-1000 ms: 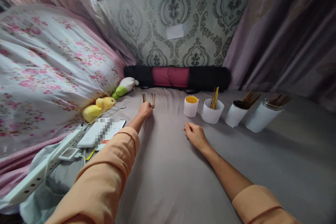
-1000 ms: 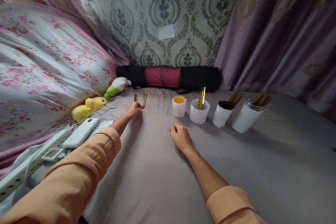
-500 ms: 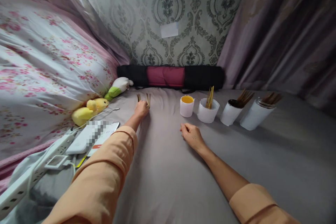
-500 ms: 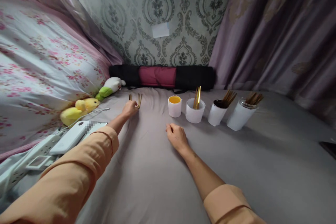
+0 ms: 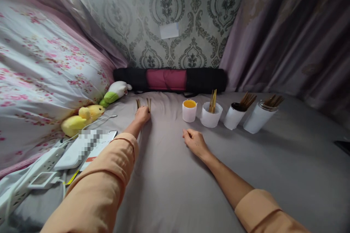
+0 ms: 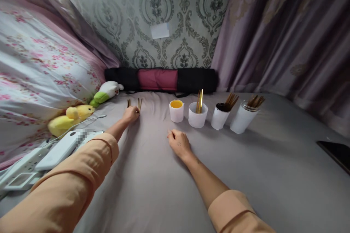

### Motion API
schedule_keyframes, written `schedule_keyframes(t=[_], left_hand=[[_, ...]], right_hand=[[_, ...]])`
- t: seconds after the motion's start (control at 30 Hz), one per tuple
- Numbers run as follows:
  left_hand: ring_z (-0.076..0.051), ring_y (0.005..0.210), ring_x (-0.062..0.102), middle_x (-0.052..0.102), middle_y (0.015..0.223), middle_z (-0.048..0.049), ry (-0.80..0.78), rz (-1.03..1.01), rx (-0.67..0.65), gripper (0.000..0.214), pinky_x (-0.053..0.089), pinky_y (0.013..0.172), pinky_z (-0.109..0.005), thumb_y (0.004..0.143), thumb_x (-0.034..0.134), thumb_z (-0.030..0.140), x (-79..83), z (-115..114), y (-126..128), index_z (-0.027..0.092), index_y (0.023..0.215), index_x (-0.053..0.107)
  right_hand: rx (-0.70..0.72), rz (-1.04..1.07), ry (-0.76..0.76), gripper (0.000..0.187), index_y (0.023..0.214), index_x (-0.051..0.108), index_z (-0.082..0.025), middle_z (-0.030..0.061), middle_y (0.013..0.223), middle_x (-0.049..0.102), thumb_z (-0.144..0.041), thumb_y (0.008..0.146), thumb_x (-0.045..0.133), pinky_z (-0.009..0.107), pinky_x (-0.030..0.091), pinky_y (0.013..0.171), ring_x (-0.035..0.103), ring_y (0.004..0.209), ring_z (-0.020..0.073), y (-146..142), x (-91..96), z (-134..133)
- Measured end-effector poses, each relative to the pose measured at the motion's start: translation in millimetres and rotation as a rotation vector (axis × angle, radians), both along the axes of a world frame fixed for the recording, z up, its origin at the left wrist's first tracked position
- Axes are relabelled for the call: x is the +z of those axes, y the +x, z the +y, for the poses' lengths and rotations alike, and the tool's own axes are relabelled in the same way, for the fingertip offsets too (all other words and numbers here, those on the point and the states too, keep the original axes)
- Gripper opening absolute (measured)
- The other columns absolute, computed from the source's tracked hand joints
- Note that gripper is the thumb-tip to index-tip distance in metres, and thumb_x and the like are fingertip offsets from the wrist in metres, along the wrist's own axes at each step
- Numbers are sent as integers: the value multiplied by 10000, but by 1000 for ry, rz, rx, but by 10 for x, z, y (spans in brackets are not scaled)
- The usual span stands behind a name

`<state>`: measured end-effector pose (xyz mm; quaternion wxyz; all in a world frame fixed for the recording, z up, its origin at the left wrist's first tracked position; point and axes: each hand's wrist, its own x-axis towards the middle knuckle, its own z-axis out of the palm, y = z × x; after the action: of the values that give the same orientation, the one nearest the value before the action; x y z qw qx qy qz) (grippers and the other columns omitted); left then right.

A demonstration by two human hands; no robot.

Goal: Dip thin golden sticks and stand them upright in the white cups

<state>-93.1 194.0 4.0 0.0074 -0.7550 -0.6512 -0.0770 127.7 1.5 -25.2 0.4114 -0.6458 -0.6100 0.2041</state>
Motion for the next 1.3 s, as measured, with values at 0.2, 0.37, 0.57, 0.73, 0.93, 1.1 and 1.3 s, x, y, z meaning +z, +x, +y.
schedule_keyframes(t=[0.2,0.37,0.57,0.73,0.93,1.1,1.3], left_hand=[[-223,988,543,589,1052,-123,-4,15,0,319,408,848,-270,730,437,190,-26,41,7,150,980,630],[-215,978,552,607,1037,-123,-17,25,-1,323,407,845,-262,714,439,170,-28,65,4,149,963,643],[-222,974,558,619,1029,-115,-25,24,13,338,418,833,-269,690,452,164,7,38,22,160,964,649],[-234,961,568,622,1014,-116,-19,15,25,348,431,815,-290,688,432,150,40,-13,48,165,956,653],[-230,966,568,627,1003,-117,-19,-4,43,329,429,803,-266,695,442,143,61,-24,67,168,940,660],[-240,971,568,628,1004,-126,-19,-24,55,312,427,801,-286,705,446,143,64,-25,79,169,923,667],[-245,959,573,637,991,-122,-22,-51,73,329,441,775,-298,697,433,135,82,-58,92,176,918,673]], right_hand=[[-3,3,-3,399,635,575,-178,8,547,581,-408,863,343,202,305,502,470,483,97,-1,-3,-8],[-2,-9,-9,392,639,582,-179,14,553,589,-401,861,348,204,306,506,474,489,100,4,17,-7],[-9,-11,-18,396,641,591,-178,19,573,602,-400,861,348,204,308,508,478,494,99,-1,42,-18],[-21,-19,-28,391,629,587,-176,22,586,608,-397,856,359,203,304,502,471,486,95,-4,41,-18],[-23,-20,-17,391,629,586,-177,18,576,603,-396,857,357,202,310,508,471,487,94,-5,46,-21],[-24,-20,-27,392,633,592,-173,21,566,602,-389,860,356,202,314,504,474,488,96,-9,49,-23],[-14,-16,-28,395,645,599,-173,20,549,597,-388,864,351,201,311,504,476,483,98,-5,51,-21]])
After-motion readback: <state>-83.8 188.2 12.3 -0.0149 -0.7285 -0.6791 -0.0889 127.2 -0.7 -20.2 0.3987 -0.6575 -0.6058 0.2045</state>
